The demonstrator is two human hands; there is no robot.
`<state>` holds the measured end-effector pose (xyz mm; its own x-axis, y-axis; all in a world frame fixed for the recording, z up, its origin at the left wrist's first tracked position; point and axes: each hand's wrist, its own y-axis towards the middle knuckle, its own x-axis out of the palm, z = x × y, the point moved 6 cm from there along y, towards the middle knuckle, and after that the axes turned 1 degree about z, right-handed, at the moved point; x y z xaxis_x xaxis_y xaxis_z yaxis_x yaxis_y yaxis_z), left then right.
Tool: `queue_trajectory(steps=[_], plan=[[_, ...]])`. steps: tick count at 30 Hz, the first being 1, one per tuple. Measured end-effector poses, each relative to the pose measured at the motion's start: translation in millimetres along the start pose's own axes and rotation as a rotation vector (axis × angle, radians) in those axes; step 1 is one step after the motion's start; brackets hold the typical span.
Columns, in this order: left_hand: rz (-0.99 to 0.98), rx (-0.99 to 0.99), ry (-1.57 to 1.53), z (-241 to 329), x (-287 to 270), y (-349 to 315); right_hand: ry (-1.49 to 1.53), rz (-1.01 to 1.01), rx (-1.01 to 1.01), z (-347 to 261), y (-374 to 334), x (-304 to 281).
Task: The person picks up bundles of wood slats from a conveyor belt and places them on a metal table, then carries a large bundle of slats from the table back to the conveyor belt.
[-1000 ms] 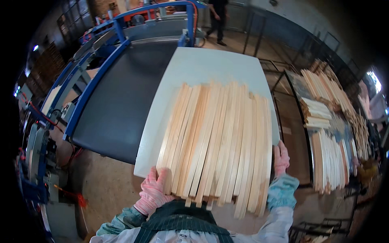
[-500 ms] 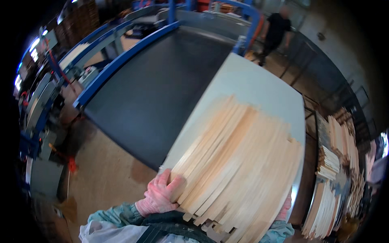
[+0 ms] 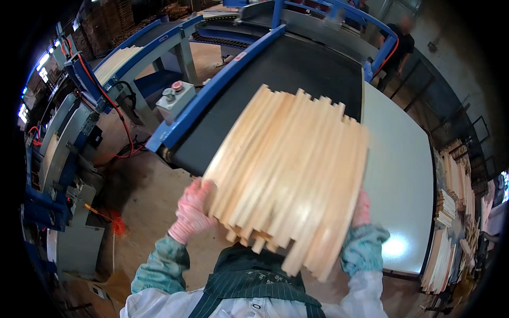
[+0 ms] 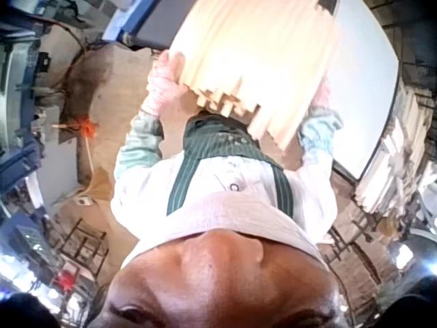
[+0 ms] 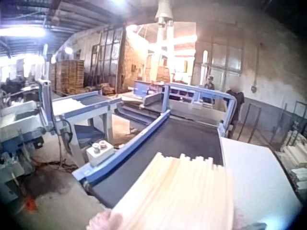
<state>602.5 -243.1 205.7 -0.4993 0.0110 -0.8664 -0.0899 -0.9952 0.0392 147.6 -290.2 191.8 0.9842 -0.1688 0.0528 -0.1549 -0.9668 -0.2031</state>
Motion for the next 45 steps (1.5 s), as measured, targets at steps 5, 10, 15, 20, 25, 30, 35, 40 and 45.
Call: queue_trajectory(steps=[5,10,15,20,25,30,35,40,45], plan=[[0.098,-0.250,-0.090,-96,-66,25,0.340,-0.015,0.095,50,82,98],[0.104,-0.274,0.033,-113,-85,26,-0.282,0.127,0.186,33,87,124],[0.012,0.016,-0.224,-108,-76,78,-1.513,0.102,0.006,11,102,90],[-0.269,0.122,-0.718,-72,-54,93,-0.798,0.467,-0.478,-19,25,117],[-0.297,-0.044,-1.053,-63,-49,119,-0.486,0.381,-0.539,-3,22,131],[0.091,0.096,-1.044,-49,-7,176,0.029,0.340,-0.371,36,55,128],[0.007,-0.202,-1.466,-54,0,180,0.160,0.324,-0.152,25,50,137],[-0.329,-0.338,-1.296,-22,-8,166,0.283,0.054,0.042,-10,38,145],[-0.347,-0.243,-1.373,17,-6,133,0.332,-0.012,-0.063,-28,12,110]])
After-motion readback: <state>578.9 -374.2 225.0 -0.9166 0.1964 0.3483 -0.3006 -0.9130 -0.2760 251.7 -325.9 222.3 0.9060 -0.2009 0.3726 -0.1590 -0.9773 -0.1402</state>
